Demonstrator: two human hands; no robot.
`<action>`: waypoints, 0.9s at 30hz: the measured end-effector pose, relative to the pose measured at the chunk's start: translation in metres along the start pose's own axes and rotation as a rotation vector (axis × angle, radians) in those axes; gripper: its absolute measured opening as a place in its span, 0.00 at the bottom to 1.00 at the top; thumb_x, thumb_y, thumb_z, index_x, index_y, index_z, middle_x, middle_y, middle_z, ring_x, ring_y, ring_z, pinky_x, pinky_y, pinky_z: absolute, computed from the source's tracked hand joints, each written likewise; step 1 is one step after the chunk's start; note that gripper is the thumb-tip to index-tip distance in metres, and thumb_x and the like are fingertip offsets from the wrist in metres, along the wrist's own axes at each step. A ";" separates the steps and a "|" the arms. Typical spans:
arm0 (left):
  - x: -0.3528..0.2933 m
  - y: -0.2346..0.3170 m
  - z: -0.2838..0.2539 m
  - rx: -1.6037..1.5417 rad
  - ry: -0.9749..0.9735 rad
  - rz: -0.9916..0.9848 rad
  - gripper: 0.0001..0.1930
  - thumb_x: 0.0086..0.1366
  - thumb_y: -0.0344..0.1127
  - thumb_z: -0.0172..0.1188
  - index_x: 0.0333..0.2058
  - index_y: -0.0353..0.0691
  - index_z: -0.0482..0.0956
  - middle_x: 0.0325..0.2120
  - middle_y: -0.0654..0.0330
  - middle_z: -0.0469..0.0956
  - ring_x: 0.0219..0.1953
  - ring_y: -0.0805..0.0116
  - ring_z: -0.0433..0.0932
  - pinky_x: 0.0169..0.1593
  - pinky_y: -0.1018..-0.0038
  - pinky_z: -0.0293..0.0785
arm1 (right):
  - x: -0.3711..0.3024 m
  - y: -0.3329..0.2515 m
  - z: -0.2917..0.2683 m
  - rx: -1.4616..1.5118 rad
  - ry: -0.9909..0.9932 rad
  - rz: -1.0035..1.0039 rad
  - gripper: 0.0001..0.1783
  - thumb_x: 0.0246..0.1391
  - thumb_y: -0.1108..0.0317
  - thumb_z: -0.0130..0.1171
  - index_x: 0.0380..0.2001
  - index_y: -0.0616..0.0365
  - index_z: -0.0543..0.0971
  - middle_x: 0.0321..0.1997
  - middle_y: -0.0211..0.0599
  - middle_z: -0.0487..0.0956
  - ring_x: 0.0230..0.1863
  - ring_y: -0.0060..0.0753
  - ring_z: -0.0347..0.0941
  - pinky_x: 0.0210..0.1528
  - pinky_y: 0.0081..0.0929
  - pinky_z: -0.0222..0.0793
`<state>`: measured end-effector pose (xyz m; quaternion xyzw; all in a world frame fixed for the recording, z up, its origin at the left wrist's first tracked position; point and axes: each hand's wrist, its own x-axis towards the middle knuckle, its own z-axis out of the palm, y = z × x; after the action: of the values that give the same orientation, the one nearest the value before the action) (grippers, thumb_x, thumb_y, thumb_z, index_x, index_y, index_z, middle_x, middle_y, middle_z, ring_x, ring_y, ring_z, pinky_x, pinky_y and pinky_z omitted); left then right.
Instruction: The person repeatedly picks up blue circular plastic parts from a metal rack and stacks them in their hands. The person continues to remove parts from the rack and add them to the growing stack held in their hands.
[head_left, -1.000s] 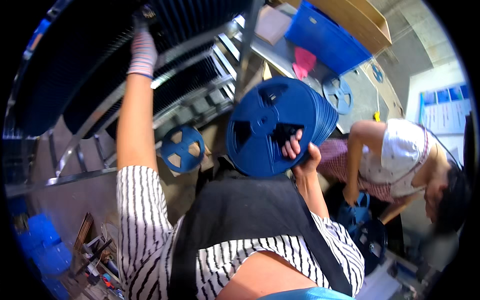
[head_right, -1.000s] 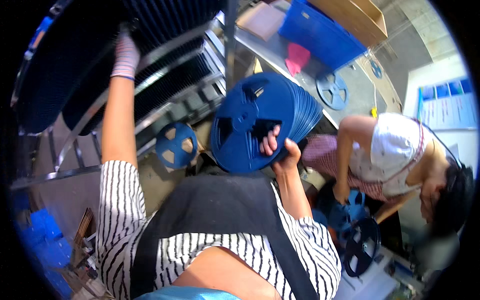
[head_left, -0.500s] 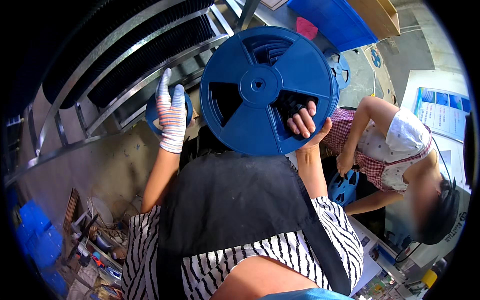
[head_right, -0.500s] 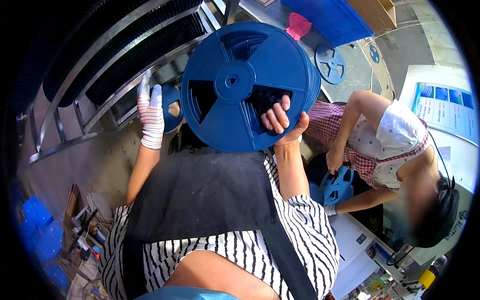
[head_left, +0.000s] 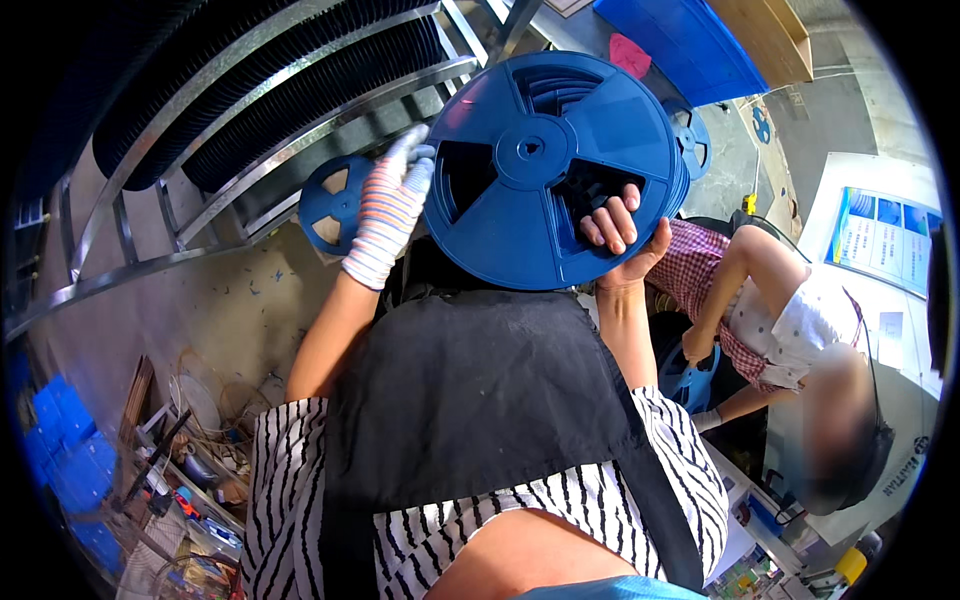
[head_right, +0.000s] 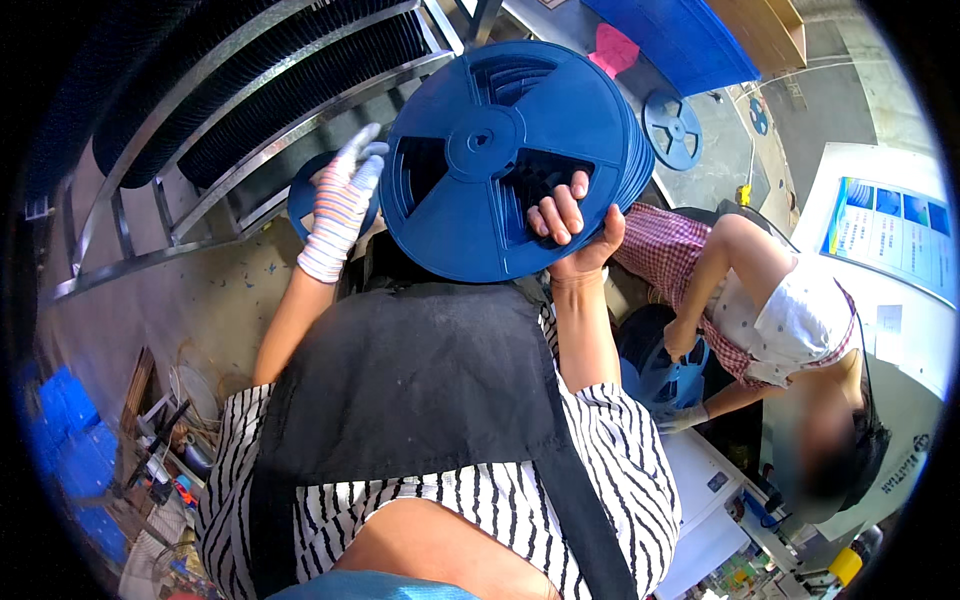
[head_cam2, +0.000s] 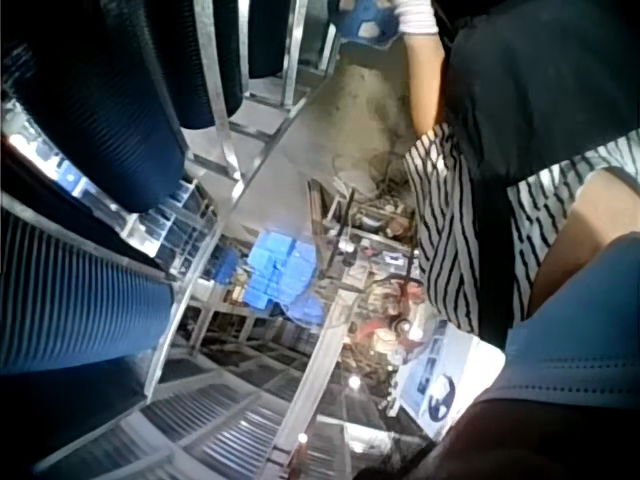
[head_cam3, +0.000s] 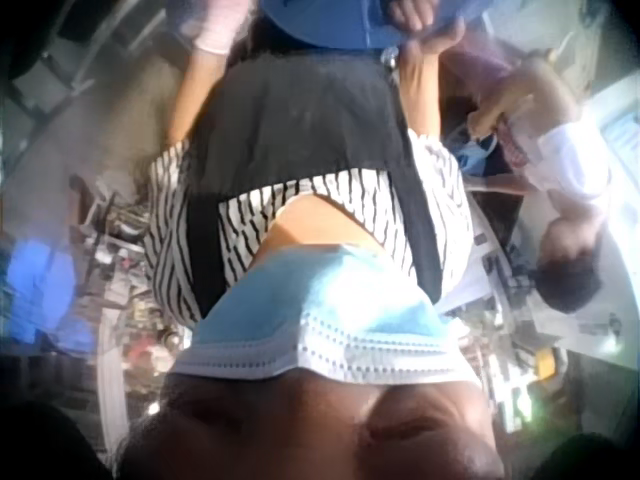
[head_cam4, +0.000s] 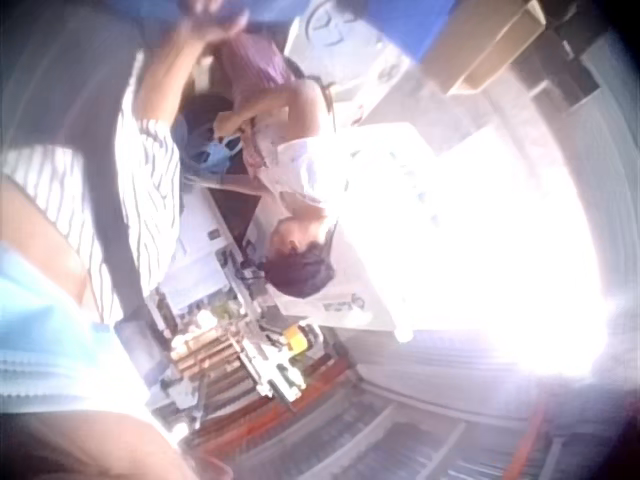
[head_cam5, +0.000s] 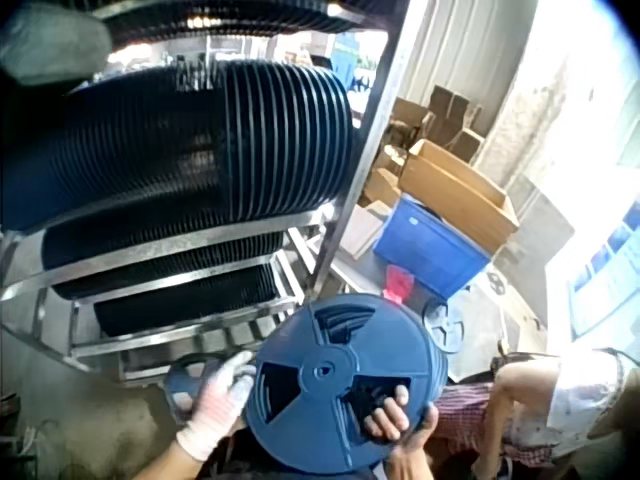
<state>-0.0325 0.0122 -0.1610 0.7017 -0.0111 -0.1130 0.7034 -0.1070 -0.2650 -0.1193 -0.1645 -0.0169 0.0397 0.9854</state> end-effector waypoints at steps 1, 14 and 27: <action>0.004 -0.002 0.012 -0.005 -0.079 -0.017 0.22 0.66 0.33 0.55 0.59 0.38 0.67 0.41 0.61 0.76 0.40 0.77 0.72 0.44 0.81 0.69 | 0.000 0.000 0.001 -0.010 0.015 -0.001 0.23 0.50 0.49 0.61 0.38 0.55 0.67 0.19 0.26 0.68 0.21 0.24 0.66 0.33 0.28 0.64; 0.031 -0.040 0.065 -0.291 -0.309 -0.333 0.36 0.55 0.33 0.66 0.62 0.40 0.61 0.49 0.50 0.74 0.50 0.61 0.74 0.53 0.69 0.71 | 0.011 0.003 0.040 -0.468 0.316 0.168 0.30 0.46 0.54 0.63 0.48 0.64 0.71 0.44 0.50 0.79 0.44 0.47 0.78 0.54 0.45 0.70; -0.016 0.005 -0.052 -1.356 -0.319 -0.301 0.32 0.59 0.40 0.59 0.58 0.27 0.62 0.45 0.40 0.74 0.45 0.45 0.77 0.48 0.53 0.79 | -0.004 -0.007 -0.006 -0.266 0.355 0.045 0.18 0.53 0.58 0.57 0.43 0.57 0.71 0.30 0.33 0.72 0.33 0.31 0.70 0.46 0.37 0.68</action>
<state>-0.0385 0.0661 -0.1541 0.0782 0.0560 -0.2923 0.9515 -0.1102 -0.2742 -0.1225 -0.2975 0.1555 0.0294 0.9415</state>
